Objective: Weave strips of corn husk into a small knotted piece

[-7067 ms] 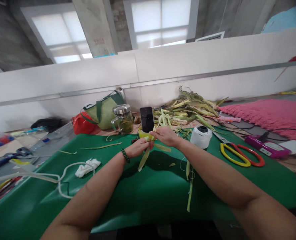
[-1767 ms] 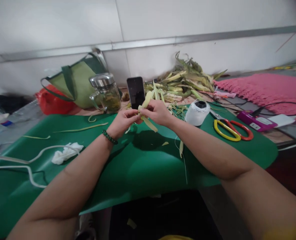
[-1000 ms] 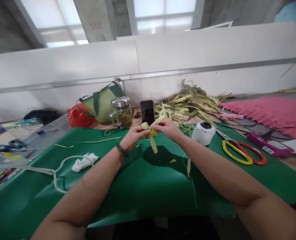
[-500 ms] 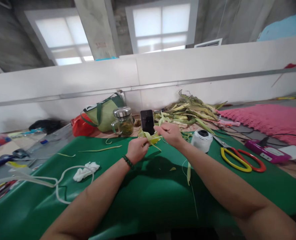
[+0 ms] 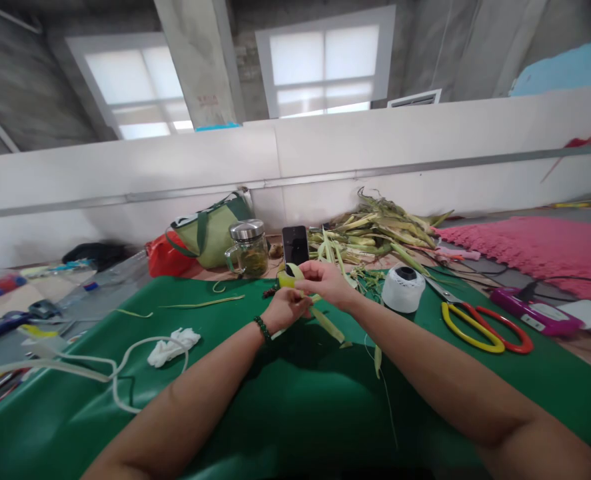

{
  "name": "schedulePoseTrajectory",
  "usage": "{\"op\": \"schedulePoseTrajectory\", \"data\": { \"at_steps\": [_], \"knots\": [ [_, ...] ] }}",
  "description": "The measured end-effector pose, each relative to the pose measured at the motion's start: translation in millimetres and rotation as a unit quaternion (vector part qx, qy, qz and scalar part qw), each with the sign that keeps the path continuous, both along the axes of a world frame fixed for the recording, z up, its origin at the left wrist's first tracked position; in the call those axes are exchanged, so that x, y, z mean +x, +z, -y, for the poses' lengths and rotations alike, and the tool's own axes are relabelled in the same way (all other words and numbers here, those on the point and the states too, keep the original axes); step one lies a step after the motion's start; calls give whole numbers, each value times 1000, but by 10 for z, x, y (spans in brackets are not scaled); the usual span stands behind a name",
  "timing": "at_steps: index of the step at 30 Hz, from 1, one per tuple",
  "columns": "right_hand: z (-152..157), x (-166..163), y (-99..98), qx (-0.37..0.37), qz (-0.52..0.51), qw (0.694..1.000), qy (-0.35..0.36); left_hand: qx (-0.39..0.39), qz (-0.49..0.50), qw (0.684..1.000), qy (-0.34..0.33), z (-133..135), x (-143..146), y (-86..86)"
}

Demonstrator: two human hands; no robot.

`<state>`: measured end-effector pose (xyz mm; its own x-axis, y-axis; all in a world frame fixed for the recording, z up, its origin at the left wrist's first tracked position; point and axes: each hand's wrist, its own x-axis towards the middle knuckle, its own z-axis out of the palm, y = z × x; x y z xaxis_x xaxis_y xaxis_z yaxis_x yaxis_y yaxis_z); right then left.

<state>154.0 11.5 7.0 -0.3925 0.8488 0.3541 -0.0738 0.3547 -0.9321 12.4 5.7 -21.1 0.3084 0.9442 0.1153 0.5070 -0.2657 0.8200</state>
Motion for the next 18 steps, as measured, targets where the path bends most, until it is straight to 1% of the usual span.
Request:
{"op": "schedulePoseTrajectory", "data": {
  "at_steps": [1,3,5,6,8,10,12,15,18],
  "knots": [
    [19,0,7,37,17,999,-18,-24,17,1000,-5,-12,-4,-14],
    [53,12,31,125,52,988,-77,-50,39,998,-13,-24,-13,-22],
    [85,33,63,198,83,967,-134,-77,77,994,1,-29,-20,-11],
    [100,43,78,218,97,960,-146,-99,109,989,14,-33,-22,-1],
    [126,59,98,220,119,958,-138,-151,179,971,44,-44,-22,21],
    [140,64,100,209,127,963,-113,-183,226,955,63,-55,-22,45],
    [139,66,90,197,132,967,-89,-185,247,949,65,-55,-25,72],
    [114,89,83,157,148,974,-63,-173,263,947,58,-30,-34,132],
    [69,128,92,149,157,972,-93,-180,276,943,42,1,-45,194]
  ]
}}
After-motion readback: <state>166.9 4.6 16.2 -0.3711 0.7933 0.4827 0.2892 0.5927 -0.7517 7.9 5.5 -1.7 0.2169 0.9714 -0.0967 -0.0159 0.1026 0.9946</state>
